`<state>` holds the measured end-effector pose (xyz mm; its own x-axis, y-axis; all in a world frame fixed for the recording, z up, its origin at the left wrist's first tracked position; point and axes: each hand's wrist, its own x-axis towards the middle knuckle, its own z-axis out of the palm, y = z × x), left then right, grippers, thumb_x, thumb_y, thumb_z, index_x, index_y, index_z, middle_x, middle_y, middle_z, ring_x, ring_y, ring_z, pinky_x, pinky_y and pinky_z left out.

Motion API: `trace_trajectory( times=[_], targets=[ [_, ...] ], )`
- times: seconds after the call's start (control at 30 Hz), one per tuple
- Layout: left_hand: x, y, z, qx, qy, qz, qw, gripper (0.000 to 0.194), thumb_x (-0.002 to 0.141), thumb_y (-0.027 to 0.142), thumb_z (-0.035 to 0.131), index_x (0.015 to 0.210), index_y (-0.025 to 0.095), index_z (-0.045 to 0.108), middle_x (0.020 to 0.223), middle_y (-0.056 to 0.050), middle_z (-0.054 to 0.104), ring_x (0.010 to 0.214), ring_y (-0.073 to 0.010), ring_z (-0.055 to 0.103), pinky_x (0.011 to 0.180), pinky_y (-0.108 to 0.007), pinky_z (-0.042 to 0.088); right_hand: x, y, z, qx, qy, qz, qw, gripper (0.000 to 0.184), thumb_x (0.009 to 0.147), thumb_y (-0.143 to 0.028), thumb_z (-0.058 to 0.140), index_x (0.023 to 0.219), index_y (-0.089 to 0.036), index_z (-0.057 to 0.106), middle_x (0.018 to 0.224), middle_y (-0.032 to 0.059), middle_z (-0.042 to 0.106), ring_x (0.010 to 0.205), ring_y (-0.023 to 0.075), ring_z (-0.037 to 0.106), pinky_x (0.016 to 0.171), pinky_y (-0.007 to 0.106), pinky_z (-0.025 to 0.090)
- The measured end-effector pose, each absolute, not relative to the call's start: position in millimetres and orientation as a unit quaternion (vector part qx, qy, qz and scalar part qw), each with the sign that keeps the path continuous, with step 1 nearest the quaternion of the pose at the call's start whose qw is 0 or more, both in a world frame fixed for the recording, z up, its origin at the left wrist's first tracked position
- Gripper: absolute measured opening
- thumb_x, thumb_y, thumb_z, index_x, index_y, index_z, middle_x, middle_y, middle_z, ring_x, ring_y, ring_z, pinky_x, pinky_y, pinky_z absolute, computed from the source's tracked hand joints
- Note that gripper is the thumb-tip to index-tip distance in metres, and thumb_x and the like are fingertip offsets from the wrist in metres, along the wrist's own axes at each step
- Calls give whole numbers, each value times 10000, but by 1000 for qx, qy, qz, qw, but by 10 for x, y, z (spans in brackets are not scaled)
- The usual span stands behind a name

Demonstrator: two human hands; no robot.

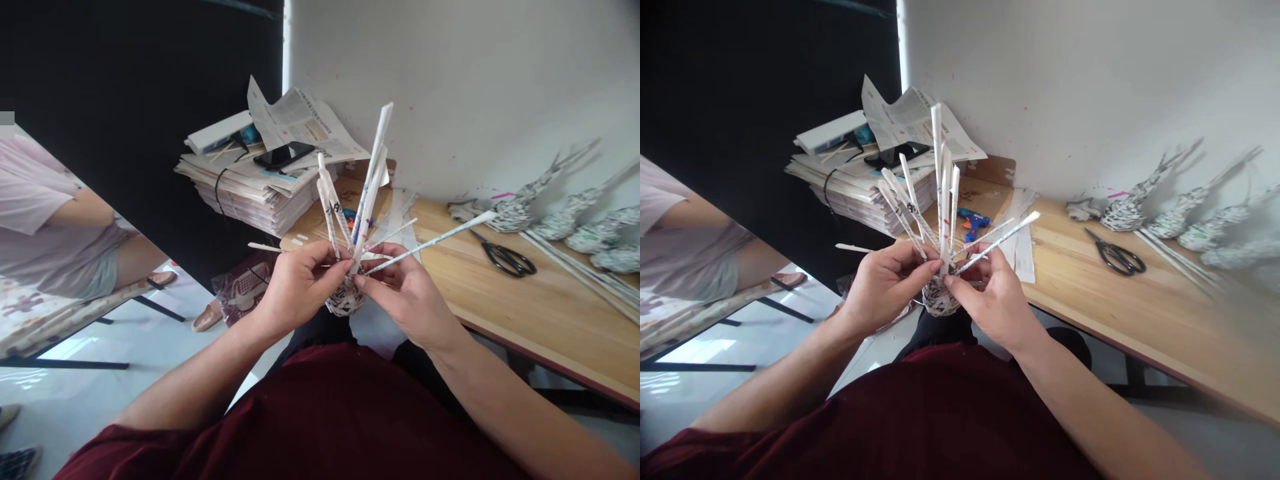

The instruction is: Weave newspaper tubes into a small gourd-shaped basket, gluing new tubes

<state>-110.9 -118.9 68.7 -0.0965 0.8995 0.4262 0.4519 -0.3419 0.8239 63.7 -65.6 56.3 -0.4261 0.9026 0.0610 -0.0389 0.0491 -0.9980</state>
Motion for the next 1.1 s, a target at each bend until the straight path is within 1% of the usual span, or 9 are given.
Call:
trace_trajectory(
  times=[0.13, 0.27, 0.4, 0.53, 0.6, 0.7, 0.77, 0.93, 1.1],
  targets=[
    [-1103, -1187, 668, 631, 533, 518, 224, 120, 929, 262, 658, 925, 173, 738, 814, -27, 741, 734, -142, 662, 681, -238, 507, 626, -653, 555, -352, -602, 595, 399, 500, 750, -360, 835, 1112, -252, 508, 897, 2, 735, 792, 187, 709, 727, 363, 590],
    [-1090, -1184, 645, 629, 532, 518, 232, 137, 931, 279, 657, 936, 174, 745, 810, -27, 745, 717, -141, 655, 666, -234, 501, 621, -647, 551, -357, -599, 599, 395, 500, 736, -360, 829, 1096, -261, 496, 889, -6, 726, 776, 190, 706, 688, 355, 589],
    [-1082, -1174, 627, 628, 542, 511, 223, 141, 927, 288, 660, 911, 172, 740, 773, -20, 727, 681, -132, 628, 636, -232, 479, 595, -642, 552, -368, -595, 597, 393, 501, 720, -335, 820, 1091, -255, 492, 871, -10, 717, 771, 185, 700, 686, 343, 583],
    [-1083, -1140, 605, 624, 544, 513, 228, 129, 922, 270, 659, 909, 172, 741, 779, -19, 734, 688, -130, 634, 644, -230, 479, 563, -633, 528, -384, -591, 593, 389, 526, 718, -322, 814, 1120, -258, 481, 855, -15, 705, 734, 181, 691, 660, 337, 573],
    [-1087, -1116, 596, 616, 541, 523, 233, 126, 916, 270, 666, 908, 171, 743, 793, -23, 742, 703, -135, 647, 654, -230, 490, 568, -627, 509, -380, -591, 592, 394, 542, 721, -328, 822, 1140, -258, 484, 867, -13, 704, 753, 185, 692, 687, 348, 580],
    [-1093, -1090, 589, 603, 538, 536, 244, 136, 905, 286, 680, 898, 163, 739, 798, -33, 742, 698, -138, 650, 644, -231, 497, 606, -623, 492, -345, -593, 604, 406, 532, 752, -349, 824, 1158, -260, 492, 933, 5, 720, 856, 199, 705, 773, 369, 587],
    [-1090, -1084, 590, 595, 534, 545, 253, 137, 899, 288, 688, 889, 159, 734, 787, -33, 735, 689, -137, 648, 634, -229, 500, 630, -625, 497, -335, -593, 607, 409, 527, 764, -358, 824, 1159, -265, 487, 957, 12, 727, 895, 206, 707, 792, 375, 586],
    [-1066, -1101, 593, 605, 528, 543, 246, 118, 904, 266, 683, 885, 163, 736, 790, -29, 736, 709, -133, 650, 658, -230, 502, 632, -636, 541, -356, -597, 590, 411, 542, 732, -355, 843, 1142, -254, 504, 907, -4, 697, 784, 180, 679, 699, 342, 574],
    [-1045, -1111, 588, 599, 529, 545, 254, 120, 901, 275, 690, 897, 163, 735, 777, -26, 733, 681, -128, 632, 630, -231, 489, 596, -638, 526, -369, -598, 582, 409, 556, 733, -349, 835, 1164, -252, 499, 908, -7, 687, 753, 174, 676, 675, 335, 579]
  ],
)
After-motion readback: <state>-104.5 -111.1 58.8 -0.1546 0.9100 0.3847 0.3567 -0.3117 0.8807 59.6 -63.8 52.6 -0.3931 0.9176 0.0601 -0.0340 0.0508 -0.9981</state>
